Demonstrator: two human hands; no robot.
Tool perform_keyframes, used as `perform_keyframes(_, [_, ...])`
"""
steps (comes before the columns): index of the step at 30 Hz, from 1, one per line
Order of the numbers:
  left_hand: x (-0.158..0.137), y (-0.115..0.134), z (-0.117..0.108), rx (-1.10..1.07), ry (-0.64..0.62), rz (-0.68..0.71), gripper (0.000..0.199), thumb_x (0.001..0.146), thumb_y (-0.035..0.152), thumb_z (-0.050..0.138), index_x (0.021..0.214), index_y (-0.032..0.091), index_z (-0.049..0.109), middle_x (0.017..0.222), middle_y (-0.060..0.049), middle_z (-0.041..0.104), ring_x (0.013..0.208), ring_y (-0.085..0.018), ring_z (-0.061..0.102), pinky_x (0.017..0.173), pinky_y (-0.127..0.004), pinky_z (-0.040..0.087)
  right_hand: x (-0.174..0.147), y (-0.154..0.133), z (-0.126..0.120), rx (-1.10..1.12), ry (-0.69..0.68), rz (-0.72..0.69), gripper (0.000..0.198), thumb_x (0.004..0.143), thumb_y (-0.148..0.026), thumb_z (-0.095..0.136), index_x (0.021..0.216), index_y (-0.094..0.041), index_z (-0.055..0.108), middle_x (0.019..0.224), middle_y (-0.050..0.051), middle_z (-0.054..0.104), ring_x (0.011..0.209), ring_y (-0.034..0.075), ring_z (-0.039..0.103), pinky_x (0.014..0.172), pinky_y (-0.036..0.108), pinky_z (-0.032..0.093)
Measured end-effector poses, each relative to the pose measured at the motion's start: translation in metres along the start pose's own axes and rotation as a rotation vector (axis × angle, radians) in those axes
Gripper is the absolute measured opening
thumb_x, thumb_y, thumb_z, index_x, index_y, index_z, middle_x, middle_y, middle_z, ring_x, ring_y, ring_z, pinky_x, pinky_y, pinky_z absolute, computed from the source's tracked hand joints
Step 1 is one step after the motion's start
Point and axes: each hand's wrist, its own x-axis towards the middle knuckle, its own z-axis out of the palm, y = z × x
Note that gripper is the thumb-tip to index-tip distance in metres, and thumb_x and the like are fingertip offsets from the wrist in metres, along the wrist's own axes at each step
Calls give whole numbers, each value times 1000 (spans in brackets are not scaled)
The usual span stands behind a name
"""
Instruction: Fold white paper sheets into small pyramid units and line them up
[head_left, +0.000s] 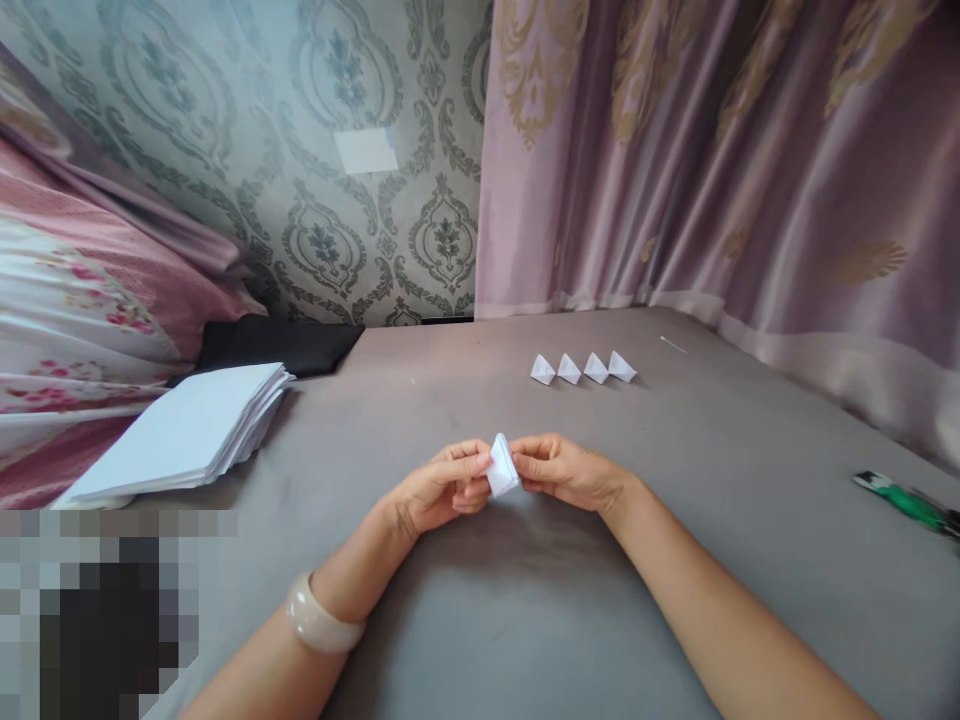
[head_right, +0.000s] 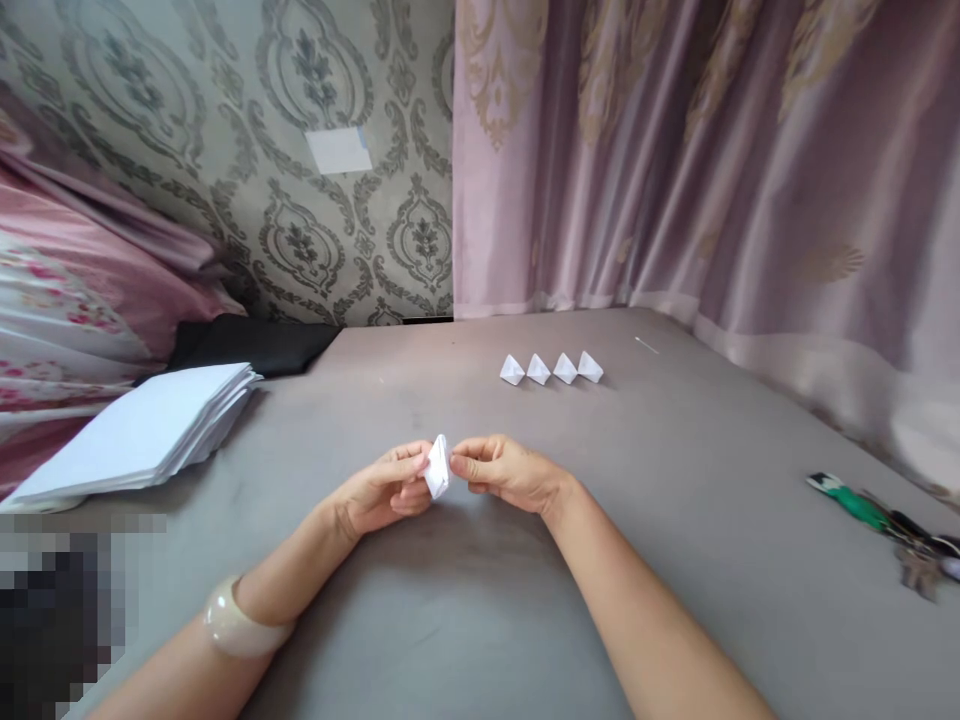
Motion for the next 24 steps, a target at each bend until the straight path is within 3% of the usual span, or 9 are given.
perform_keyframes(4, [-3,1,1,128,-3,-53,25,76,38,68,76,16,56,41,5,46,31,-3,30,35,-18,16,-2,-3,-1,-107,-5,-17,28,75,-46,68,80,-19,68,68,-4,51,58,6,33,54,22,27])
perform_keyframes(7, [-2,3,0,187,111,-64,26,74,39,70,75,17,58,44,4,51,32,-3,37,35,-18,18,-5,-5,-4,-235,53,-11,28,76,-47,65,82,-20,68,68,-4,54,56,7,37,53,21,30])
perform_keyframes(10, [2,4,-3,318,255,-44,27,69,38,75,76,15,62,59,-1,63,43,-7,52,38,-18,28,-5,-6,-7,-345,130,29,32,77,-48,63,86,-18,68,71,-1,59,61,9,49,55,21,38])
perform_keyframes(14, [9,2,-4,415,380,143,26,65,33,78,76,13,65,74,-5,68,65,-12,61,60,-22,45,3,0,-5,-385,302,-22,33,74,-47,66,86,-16,67,81,4,66,77,14,60,68,26,47])
perform_keyframes(17, [13,-1,0,388,424,306,25,64,28,79,77,14,62,76,-3,68,71,-12,61,71,-25,46,12,7,1,-429,474,-215,26,71,-41,70,75,-16,67,88,5,67,81,15,61,78,29,47])
perform_keyframes(19, [14,-2,3,358,446,390,33,64,25,79,90,16,61,80,-2,70,76,-13,63,76,-27,47,16,10,5,-431,547,-328,23,71,-39,70,73,-16,65,89,5,66,82,16,62,79,29,47])
perform_keyframes(22, [15,-3,4,353,473,466,49,66,22,78,109,19,55,87,-4,71,81,-15,64,80,-29,47,19,13,10,-421,618,-387,23,72,-37,69,81,-18,62,82,3,65,77,15,62,74,29,49])
perform_keyframes(24, [16,-4,4,369,480,496,47,67,22,77,108,17,55,88,-4,71,81,-15,64,81,-29,48,20,13,11,-431,641,-385,28,72,-36,70,93,-18,61,84,3,66,79,15,62,73,29,49])
